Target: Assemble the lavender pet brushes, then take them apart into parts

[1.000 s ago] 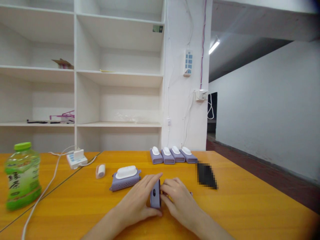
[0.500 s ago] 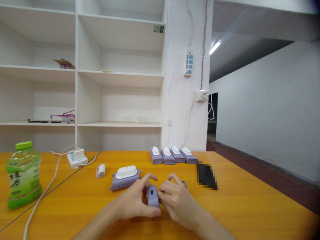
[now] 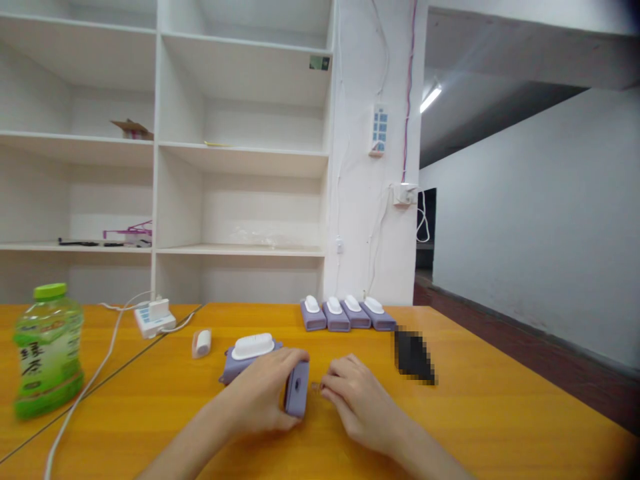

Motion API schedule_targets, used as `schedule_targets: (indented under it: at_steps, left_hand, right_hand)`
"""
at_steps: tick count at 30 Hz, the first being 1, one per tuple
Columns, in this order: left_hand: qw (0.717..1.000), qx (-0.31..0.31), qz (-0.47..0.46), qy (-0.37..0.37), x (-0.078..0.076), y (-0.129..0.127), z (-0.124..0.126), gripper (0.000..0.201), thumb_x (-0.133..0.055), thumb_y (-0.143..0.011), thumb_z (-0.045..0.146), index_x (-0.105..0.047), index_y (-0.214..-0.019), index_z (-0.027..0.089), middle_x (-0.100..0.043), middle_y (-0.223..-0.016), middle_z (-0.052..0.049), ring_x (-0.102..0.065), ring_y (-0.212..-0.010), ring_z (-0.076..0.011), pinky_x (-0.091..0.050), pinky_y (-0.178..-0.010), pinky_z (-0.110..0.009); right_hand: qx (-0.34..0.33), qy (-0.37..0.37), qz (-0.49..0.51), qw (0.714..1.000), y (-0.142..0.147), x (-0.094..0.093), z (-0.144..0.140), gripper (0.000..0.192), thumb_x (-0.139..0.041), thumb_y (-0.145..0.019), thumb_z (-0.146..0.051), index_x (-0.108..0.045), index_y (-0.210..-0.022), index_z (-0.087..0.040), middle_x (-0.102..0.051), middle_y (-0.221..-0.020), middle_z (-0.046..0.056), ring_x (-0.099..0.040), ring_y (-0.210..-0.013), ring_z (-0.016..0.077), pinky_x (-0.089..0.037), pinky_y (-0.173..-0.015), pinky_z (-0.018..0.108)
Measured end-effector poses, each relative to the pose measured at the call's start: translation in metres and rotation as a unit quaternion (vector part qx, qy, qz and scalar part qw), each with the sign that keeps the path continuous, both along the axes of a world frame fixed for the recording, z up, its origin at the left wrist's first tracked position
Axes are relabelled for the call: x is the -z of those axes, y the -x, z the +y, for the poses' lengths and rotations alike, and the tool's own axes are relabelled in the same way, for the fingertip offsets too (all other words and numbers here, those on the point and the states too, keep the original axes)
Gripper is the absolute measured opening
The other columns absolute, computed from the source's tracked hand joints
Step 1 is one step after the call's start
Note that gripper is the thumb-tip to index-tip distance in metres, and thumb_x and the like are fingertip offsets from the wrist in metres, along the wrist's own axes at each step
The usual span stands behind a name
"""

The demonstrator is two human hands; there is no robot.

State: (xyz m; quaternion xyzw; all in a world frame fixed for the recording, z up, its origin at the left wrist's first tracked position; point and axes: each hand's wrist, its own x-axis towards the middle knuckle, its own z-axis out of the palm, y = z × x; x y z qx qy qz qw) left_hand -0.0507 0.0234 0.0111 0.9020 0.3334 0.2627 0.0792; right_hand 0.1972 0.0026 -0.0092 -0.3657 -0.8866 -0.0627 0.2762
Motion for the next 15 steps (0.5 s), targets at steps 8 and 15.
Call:
schedule_targets:
  at_steps: [8, 15]
  left_hand:
    - [0.964, -0.197, -0.122, -0.126, -0.029, 0.049, 0.029, 0.073, -0.073, -0.081, 0.05, -0.042, -0.142, 0.027, -0.064, -0.128, -0.01, -0.067, -0.102, -0.0303, -0.053, -0.09, -0.042]
    - [0.853, -0.415, -0.269, -0.167, -0.019, 0.136, 0.082, 0.102, -0.07, -0.073, 0.065, -0.031, -0.151, 0.014, -0.06, -0.126, -0.017, -0.065, -0.104, -0.036, -0.051, -0.092, -0.049]
  right_hand:
    - [0.047, 0.042, 0.042, 0.997, -0.015, -0.001, 0.012, 0.018, -0.053, -0.102, -0.024, -0.071, -0.102, -0.025, -0.065, -0.098, 0.002, -0.057, -0.093, 0.0188, -0.041, -0.085, 0.031]
    - [0.028, 0.051, 0.027, 0.998, -0.006, 0.002, 0.004, 0.019, -0.052, -0.103, -0.025, -0.07, -0.107, -0.026, -0.066, -0.1, 0.002, -0.057, -0.096, 0.0186, -0.041, -0.088, 0.032]
